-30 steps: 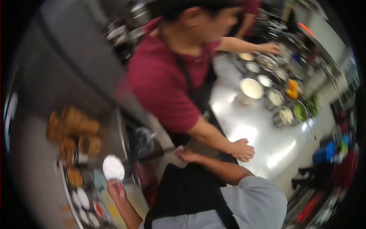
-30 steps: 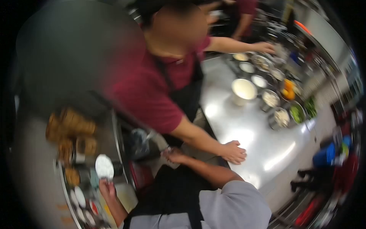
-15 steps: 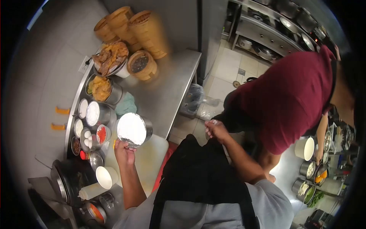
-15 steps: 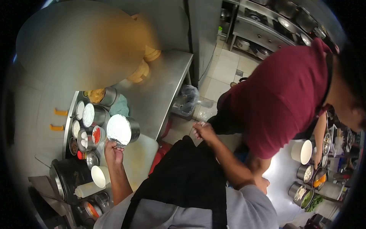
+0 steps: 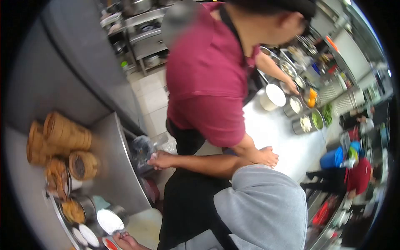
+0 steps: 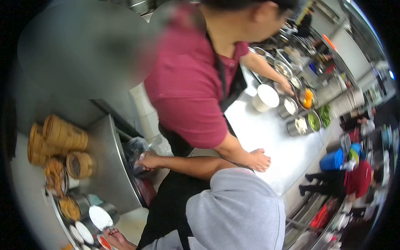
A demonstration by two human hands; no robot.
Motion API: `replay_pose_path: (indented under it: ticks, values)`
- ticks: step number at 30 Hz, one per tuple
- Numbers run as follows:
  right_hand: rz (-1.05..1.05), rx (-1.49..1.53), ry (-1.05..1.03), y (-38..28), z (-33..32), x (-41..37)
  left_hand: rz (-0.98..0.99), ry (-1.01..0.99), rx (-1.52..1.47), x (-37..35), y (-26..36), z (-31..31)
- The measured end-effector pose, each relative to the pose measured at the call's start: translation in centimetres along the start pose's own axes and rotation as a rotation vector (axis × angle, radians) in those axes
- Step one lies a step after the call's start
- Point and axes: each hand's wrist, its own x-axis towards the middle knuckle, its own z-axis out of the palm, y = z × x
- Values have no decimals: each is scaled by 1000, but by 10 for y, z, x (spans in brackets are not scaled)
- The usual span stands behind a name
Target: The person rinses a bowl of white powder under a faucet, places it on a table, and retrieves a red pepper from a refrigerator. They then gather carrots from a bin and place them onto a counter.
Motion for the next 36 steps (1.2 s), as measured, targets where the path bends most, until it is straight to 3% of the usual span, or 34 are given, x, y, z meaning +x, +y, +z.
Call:
replay_pose_path:
  ticks: [3,10,14,19,20,21,23,27,30,31,32,33,34,36]
  values:
    - [-46,54,45,6,-2,-19,68,153,95,-17,-23,37]
    - [-111,133,76,29,-20,-76,206,60,263,-9,-33,83]
    - [-92,136,75,22,-38,-107,465,9,427,-14,-40,99]
    - [-68,144,40,21,-44,-110,977,-87,734,-29,-43,107]
    - [-83,176,49,21,-42,-107,790,-16,537,-36,-40,120]
    - [-94,208,50,21,-38,-103,795,11,545,-40,-28,127]
    - [-67,152,-5,9,-31,-98,-12,172,-1,-32,-5,126]
    - [-68,128,-42,11,-13,-58,-50,172,-35,-28,5,114]
    - [-22,162,-140,5,2,-16,-8,306,-40,-43,13,151]
    - [25,221,-187,13,7,8,-74,188,10,-22,12,100]
    - [43,396,-198,11,11,21,-33,212,12,-12,10,77]
    - [6,235,-45,1,15,23,14,280,24,-21,14,110]
    - [27,227,-62,-4,14,36,28,207,51,-8,11,84]
    - [101,226,-39,-18,12,54,77,193,30,-6,19,100]
